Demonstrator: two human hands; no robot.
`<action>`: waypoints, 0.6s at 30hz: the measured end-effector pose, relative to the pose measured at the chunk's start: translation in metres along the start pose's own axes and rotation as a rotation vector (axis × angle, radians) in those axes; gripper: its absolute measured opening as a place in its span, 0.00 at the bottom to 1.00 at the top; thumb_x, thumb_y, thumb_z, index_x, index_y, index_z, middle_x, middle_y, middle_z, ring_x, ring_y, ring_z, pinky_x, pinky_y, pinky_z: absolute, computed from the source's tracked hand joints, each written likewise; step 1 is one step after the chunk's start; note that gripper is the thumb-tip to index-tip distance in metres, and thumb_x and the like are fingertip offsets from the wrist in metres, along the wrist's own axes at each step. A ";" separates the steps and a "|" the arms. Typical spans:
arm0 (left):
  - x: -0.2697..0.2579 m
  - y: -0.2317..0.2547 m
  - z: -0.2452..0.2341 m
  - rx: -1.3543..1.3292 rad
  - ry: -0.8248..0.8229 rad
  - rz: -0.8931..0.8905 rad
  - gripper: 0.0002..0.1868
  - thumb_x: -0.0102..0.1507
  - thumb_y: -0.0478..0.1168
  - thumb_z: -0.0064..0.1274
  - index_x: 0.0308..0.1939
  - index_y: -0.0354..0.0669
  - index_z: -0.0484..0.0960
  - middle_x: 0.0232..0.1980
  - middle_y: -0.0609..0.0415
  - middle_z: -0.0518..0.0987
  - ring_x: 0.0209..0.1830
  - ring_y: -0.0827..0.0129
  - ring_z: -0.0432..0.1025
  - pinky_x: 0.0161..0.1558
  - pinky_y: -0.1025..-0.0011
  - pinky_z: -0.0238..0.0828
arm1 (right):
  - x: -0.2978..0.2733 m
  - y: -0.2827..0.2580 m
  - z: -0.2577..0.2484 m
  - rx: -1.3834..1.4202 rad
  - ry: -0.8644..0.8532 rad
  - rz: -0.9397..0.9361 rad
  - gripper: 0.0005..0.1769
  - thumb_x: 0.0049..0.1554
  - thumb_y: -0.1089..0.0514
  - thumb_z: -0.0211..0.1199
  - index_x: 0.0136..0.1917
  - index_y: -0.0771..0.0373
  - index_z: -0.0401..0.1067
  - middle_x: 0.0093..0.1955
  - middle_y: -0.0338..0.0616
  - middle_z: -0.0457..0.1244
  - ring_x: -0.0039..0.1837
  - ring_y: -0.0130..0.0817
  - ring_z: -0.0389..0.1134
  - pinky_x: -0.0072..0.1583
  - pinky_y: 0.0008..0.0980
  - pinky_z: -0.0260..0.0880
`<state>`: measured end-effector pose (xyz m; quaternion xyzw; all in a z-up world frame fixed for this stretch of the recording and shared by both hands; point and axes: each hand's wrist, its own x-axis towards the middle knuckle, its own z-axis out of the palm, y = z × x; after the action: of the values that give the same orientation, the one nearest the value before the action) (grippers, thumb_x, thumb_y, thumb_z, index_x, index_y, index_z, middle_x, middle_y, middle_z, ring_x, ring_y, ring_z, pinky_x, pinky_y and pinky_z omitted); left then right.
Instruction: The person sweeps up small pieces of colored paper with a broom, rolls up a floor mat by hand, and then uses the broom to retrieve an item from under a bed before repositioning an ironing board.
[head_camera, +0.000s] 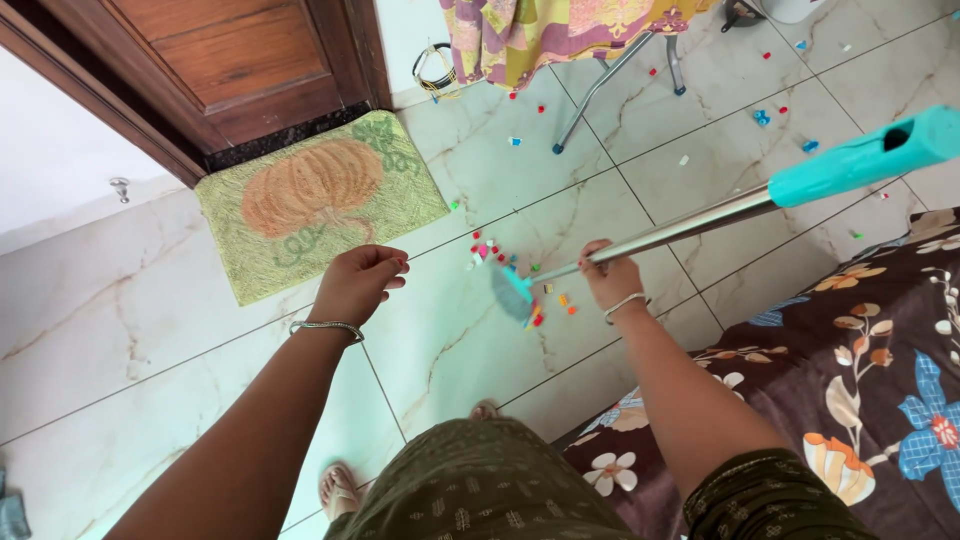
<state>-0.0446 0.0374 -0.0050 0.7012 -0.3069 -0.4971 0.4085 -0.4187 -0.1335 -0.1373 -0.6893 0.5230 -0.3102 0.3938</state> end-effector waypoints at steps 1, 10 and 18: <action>0.000 0.002 0.006 0.000 0.000 -0.001 0.12 0.63 0.40 0.52 0.46 0.39 0.85 0.42 0.58 0.85 0.41 0.75 0.79 0.41 0.74 0.71 | 0.003 -0.002 -0.008 0.038 0.032 0.020 0.05 0.59 0.67 0.62 0.50 0.62 0.71 0.40 0.38 0.68 0.43 0.23 0.69 0.48 0.24 0.70; -0.005 0.022 0.036 0.061 -0.017 0.018 0.12 0.63 0.41 0.52 0.46 0.40 0.84 0.42 0.59 0.85 0.41 0.76 0.79 0.42 0.74 0.72 | -0.001 -0.071 -0.058 0.049 0.116 -0.049 0.06 0.61 0.65 0.61 0.52 0.66 0.69 0.43 0.40 0.69 0.45 0.25 0.72 0.48 0.25 0.71; 0.003 0.020 0.062 0.078 -0.061 0.018 0.12 0.63 0.40 0.51 0.46 0.40 0.84 0.42 0.59 0.85 0.41 0.75 0.79 0.42 0.74 0.72 | -0.016 -0.027 -0.045 0.318 -0.067 0.033 0.09 0.60 0.64 0.63 0.53 0.68 0.69 0.44 0.42 0.68 0.45 0.28 0.74 0.47 0.26 0.76</action>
<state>-0.1032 0.0089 0.0003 0.6984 -0.3449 -0.5021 0.3757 -0.4484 -0.1237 -0.0918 -0.6195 0.4651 -0.3593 0.5204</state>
